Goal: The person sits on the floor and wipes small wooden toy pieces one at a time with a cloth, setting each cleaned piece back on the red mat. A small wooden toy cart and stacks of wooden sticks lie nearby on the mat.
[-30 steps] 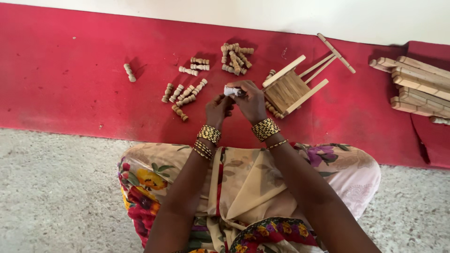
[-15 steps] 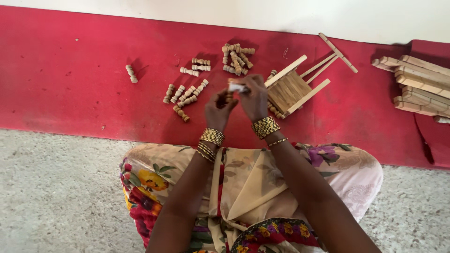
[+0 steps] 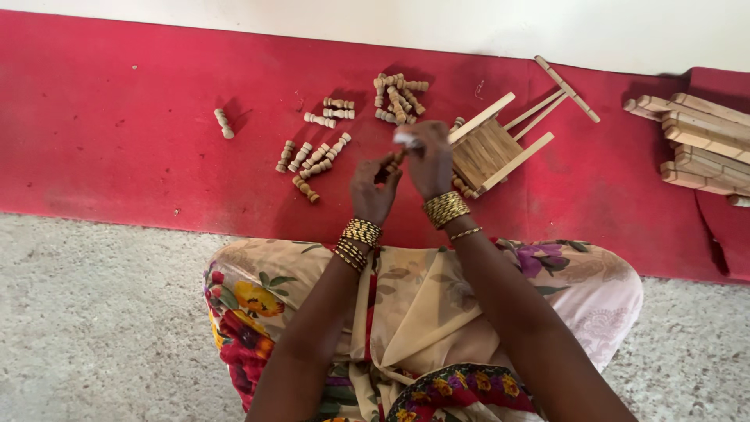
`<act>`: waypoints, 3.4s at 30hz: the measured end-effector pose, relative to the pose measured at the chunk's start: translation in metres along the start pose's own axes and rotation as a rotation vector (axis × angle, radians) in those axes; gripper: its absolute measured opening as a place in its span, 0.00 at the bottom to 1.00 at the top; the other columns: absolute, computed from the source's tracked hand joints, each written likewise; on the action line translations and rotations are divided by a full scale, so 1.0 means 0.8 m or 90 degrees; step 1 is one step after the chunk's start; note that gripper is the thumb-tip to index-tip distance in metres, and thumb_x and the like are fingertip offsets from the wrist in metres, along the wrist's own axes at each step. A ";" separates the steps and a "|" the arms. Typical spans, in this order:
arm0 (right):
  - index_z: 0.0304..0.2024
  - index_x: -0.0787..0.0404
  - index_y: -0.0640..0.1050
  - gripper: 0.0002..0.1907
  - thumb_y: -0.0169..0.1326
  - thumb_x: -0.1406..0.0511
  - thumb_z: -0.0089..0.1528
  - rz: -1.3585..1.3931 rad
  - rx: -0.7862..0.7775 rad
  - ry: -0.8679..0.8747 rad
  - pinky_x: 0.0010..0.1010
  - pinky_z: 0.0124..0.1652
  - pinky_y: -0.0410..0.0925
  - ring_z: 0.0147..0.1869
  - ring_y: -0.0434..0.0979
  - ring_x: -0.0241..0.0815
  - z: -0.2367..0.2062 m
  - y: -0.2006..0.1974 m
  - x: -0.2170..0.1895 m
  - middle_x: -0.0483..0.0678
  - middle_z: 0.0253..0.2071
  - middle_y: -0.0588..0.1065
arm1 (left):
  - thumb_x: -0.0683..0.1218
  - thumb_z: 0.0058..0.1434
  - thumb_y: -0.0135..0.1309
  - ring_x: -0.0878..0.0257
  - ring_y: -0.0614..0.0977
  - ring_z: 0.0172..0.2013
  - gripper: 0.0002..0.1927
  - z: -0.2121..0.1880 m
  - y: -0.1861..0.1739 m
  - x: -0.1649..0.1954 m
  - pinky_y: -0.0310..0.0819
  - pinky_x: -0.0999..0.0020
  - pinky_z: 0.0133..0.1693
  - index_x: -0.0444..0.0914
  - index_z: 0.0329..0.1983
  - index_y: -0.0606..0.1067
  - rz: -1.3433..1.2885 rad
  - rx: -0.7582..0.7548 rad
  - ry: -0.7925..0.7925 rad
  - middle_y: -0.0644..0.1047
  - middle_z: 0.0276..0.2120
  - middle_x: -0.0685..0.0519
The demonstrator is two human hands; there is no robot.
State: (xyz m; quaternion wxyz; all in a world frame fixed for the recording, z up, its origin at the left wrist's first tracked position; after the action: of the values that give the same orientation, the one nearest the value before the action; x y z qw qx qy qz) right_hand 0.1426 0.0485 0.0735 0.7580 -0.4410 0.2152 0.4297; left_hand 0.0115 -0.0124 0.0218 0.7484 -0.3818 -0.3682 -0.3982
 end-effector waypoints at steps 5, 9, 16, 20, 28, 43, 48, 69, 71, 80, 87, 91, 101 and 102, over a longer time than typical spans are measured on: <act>0.52 0.58 0.80 0.15 0.59 0.74 0.63 0.414 -0.031 0.305 0.33 0.37 0.80 0.44 0.81 0.42 0.001 -0.013 0.022 0.50 0.50 0.77 | 0.38 0.67 0.60 0.66 0.84 0.39 0.15 0.002 0.015 -0.032 0.83 0.70 0.43 0.32 0.56 0.78 -0.353 -0.022 -0.226 0.83 0.43 0.48; 0.51 0.60 0.80 0.15 0.56 0.74 0.62 0.672 -0.068 0.441 0.31 0.41 0.82 0.46 0.82 0.40 0.003 -0.012 0.020 0.49 0.48 0.80 | 0.38 0.67 0.54 0.69 0.82 0.39 0.20 0.004 0.019 -0.048 0.80 0.72 0.40 0.33 0.62 0.74 -0.451 -0.134 -0.293 0.81 0.43 0.53; 0.52 0.62 0.79 0.15 0.62 0.74 0.63 0.163 -0.103 -0.028 0.28 0.48 0.75 0.51 0.80 0.36 -0.001 -0.012 -0.015 0.51 0.50 0.79 | 0.48 0.74 0.48 0.70 0.80 0.35 0.20 0.004 0.019 -0.042 0.77 0.74 0.36 0.35 0.65 0.73 -0.357 -0.096 -0.299 0.82 0.41 0.53; 0.56 0.61 0.76 0.16 0.57 0.70 0.65 0.254 -0.153 0.277 0.24 0.35 0.73 0.38 0.77 0.32 -0.003 -0.006 -0.014 0.48 0.45 0.78 | 0.48 0.73 0.50 0.71 0.77 0.36 0.20 0.012 0.011 -0.038 0.75 0.75 0.38 0.35 0.66 0.73 -0.465 -0.052 -0.335 0.79 0.41 0.56; 0.58 0.62 0.77 0.15 0.58 0.70 0.69 0.202 -0.103 0.063 0.25 0.45 0.76 0.49 0.78 0.34 -0.001 -0.009 -0.004 0.49 0.53 0.73 | 0.47 0.73 0.50 0.68 0.79 0.38 0.16 0.009 0.017 -0.033 0.78 0.73 0.39 0.36 0.60 0.70 -0.407 -0.097 -0.342 0.78 0.41 0.54; 0.50 0.62 0.79 0.17 0.63 0.75 0.59 0.253 -0.093 0.046 0.29 0.49 0.75 0.52 0.81 0.35 0.000 -0.016 -0.025 0.47 0.48 0.81 | 0.49 0.75 0.47 0.71 0.77 0.39 0.18 0.008 0.024 -0.038 0.75 0.74 0.41 0.36 0.63 0.70 -0.458 -0.094 -0.342 0.77 0.42 0.56; 0.53 0.59 0.79 0.15 0.61 0.70 0.64 0.387 -0.152 0.265 0.26 0.41 0.73 0.44 0.76 0.32 0.001 -0.014 -0.013 0.46 0.45 0.78 | 0.47 0.73 0.48 0.74 0.76 0.39 0.18 0.015 0.013 -0.030 0.74 0.76 0.39 0.37 0.62 0.71 -0.471 -0.094 -0.363 0.77 0.42 0.59; 0.62 0.67 0.74 0.25 0.59 0.73 0.60 0.087 -0.090 -0.064 0.39 0.52 0.78 0.56 0.76 0.57 -0.016 0.002 -0.035 0.60 0.58 0.67 | 0.49 0.71 0.38 0.62 0.82 0.42 0.22 0.018 0.010 -0.033 0.80 0.66 0.45 0.34 0.62 0.70 -0.735 -0.056 -0.504 0.80 0.44 0.48; 0.62 0.65 0.75 0.26 0.58 0.75 0.60 0.059 -0.080 -0.125 0.41 0.55 0.78 0.58 0.76 0.57 -0.018 0.004 -0.034 0.59 0.58 0.68 | 0.47 0.73 0.41 0.61 0.82 0.43 0.22 0.018 0.009 -0.036 0.81 0.63 0.47 0.30 0.64 0.70 -0.740 -0.078 -0.481 0.80 0.46 0.47; 0.60 0.60 0.75 0.22 0.61 0.73 0.63 0.097 -0.130 -0.082 0.37 0.49 0.78 0.56 0.78 0.53 -0.015 -0.002 -0.028 0.58 0.57 0.70 | 0.41 0.70 0.50 0.61 0.86 0.42 0.22 0.015 0.017 -0.042 0.85 0.66 0.46 0.30 0.66 0.70 -0.574 -0.041 -0.398 0.82 0.47 0.45; 0.55 0.61 0.76 0.18 0.61 0.73 0.63 0.039 -0.063 -0.089 0.39 0.52 0.77 0.57 0.79 0.50 -0.007 -0.017 -0.021 0.53 0.54 0.75 | 0.39 0.72 0.52 0.66 0.80 0.42 0.24 0.025 0.018 -0.037 0.80 0.70 0.46 0.33 0.71 0.69 -0.647 -0.060 -0.305 0.81 0.50 0.45; 0.53 0.61 0.79 0.16 0.62 0.74 0.62 0.144 -0.113 -0.070 0.36 0.49 0.78 0.55 0.80 0.48 -0.016 -0.014 -0.026 0.52 0.51 0.74 | 0.40 0.70 0.53 0.63 0.84 0.41 0.20 0.031 0.005 -0.044 0.82 0.67 0.45 0.32 0.64 0.73 -0.729 0.012 -0.447 0.81 0.46 0.48; 0.50 0.57 0.81 0.17 0.65 0.74 0.59 0.101 -0.080 -0.125 0.35 0.49 0.79 0.54 0.80 0.48 -0.008 -0.017 -0.022 0.50 0.51 0.75 | 0.39 0.66 0.53 0.61 0.85 0.41 0.18 0.024 0.003 -0.039 0.85 0.68 0.43 0.33 0.59 0.75 -0.708 0.003 -0.558 0.82 0.45 0.47; 0.50 0.58 0.81 0.18 0.63 0.76 0.58 0.121 -0.108 -0.137 0.36 0.48 0.79 0.55 0.79 0.49 -0.011 -0.015 -0.025 0.51 0.51 0.74 | 0.39 0.65 0.52 0.61 0.85 0.42 0.19 0.028 0.001 -0.042 0.85 0.68 0.43 0.34 0.60 0.74 -0.722 0.028 -0.562 0.82 0.45 0.47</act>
State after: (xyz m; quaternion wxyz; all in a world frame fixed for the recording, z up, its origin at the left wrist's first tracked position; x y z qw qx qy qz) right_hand 0.1423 0.0285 0.0890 0.6926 -0.4328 0.1365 0.5607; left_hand -0.0071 0.0179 0.0024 0.2152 -0.2417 -0.7860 -0.5268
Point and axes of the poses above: each hand's wrist, its own z-axis towards the middle knuckle, its own y-axis out of the palm, x = y × z, the point moved 1 cm from there along z, towards the middle knuckle
